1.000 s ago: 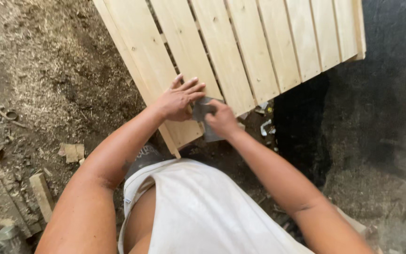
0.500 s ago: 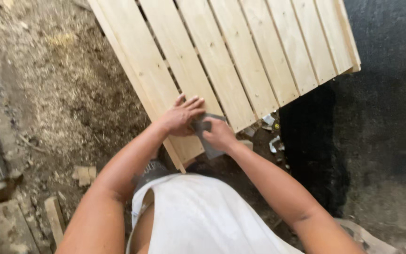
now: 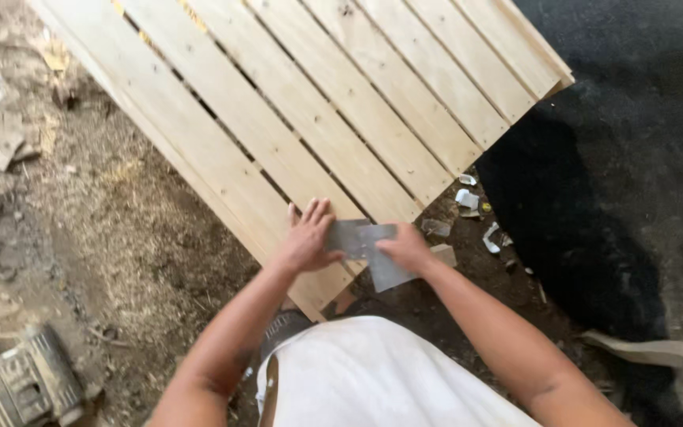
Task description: The person hammers nails into a wooden structure, then sands the surface with sandpaper, and finally applies a pink paste using a putty knife. The person works on a wooden pallet-like structure in an outdoor workshop area.
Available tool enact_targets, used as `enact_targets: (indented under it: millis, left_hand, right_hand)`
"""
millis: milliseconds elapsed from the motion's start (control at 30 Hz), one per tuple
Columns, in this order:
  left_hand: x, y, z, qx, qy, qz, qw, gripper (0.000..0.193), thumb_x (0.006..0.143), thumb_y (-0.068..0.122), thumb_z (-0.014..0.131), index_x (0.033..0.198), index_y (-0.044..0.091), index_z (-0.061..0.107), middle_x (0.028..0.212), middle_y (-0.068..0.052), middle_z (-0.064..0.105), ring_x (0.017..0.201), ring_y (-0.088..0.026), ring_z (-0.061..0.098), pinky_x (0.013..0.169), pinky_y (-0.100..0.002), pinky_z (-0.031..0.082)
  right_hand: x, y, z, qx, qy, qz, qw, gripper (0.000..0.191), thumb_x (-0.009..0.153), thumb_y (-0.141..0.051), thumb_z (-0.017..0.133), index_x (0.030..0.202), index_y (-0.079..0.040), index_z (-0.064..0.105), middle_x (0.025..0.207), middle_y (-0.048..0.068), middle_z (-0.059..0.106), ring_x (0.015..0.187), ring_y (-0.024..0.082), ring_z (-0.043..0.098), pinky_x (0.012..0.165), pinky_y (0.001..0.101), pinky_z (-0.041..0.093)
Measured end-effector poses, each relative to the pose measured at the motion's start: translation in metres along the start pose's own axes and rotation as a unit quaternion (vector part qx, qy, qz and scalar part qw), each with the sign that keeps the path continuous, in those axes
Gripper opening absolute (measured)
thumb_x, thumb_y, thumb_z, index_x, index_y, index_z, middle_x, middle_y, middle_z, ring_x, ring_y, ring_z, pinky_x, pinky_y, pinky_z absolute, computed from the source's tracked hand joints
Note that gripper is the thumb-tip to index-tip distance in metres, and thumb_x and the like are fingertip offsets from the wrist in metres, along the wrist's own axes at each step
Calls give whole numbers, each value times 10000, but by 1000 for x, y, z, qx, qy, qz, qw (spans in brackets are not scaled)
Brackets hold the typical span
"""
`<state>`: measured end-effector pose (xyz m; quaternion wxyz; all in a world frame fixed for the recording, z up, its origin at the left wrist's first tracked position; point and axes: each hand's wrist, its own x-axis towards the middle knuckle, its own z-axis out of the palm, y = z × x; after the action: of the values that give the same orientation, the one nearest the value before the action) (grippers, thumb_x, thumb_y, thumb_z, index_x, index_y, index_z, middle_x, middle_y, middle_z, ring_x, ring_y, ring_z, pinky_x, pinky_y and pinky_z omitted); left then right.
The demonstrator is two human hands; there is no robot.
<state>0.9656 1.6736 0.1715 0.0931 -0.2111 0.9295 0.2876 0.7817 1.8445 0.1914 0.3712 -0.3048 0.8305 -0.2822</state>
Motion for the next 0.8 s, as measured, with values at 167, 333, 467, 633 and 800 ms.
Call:
enact_targets:
  millis: [167,333,467,633,800]
  left_hand:
    - [12,17,17,-3,77,-44,996,746,674,327,898,1251,30,530,1551,-204,335,1515,-402,196,1197,-644,129]
    - [16,4,31,-163,81,69,981,271,949,295,659,1166,137,614,1362,-54,601,1310,-270,528,1122,-448,427]
    - [-2,5,35,-35,26,173,984,356,838,234,768,1126,89,617,1367,-134,537,1411,-320,397,1198,-522,265]
    - [-20,6,33,-14,103,130,986,502,759,245,826,1191,91,622,1472,-205,434,1460,-380,269,1198,-631,97]
    - [-15,-9,39,-35,143,-1,989,598,778,235,823,1318,148,579,1505,-167,386,1503,-371,209,1229,-611,72]
  right_hand:
    - [-28,42,-51,67,78,26,994,386,782,-144,790,1136,-6,720,909,115,776,768,176,715,698,347,581]
    - [-41,53,-59,182,125,21,975,362,813,-155,790,1137,-8,724,963,129,754,812,166,683,726,349,562]
    - [-48,46,-50,51,131,9,990,396,806,-207,786,1161,-46,721,1001,172,764,875,249,730,785,375,571]
    - [-35,35,-19,-24,88,-74,993,380,814,-186,717,1161,-32,700,1019,222,749,962,358,733,838,420,568]
    - [-5,19,4,-63,88,-59,992,384,794,-171,691,1156,-44,698,1004,257,724,954,393,718,842,436,574]
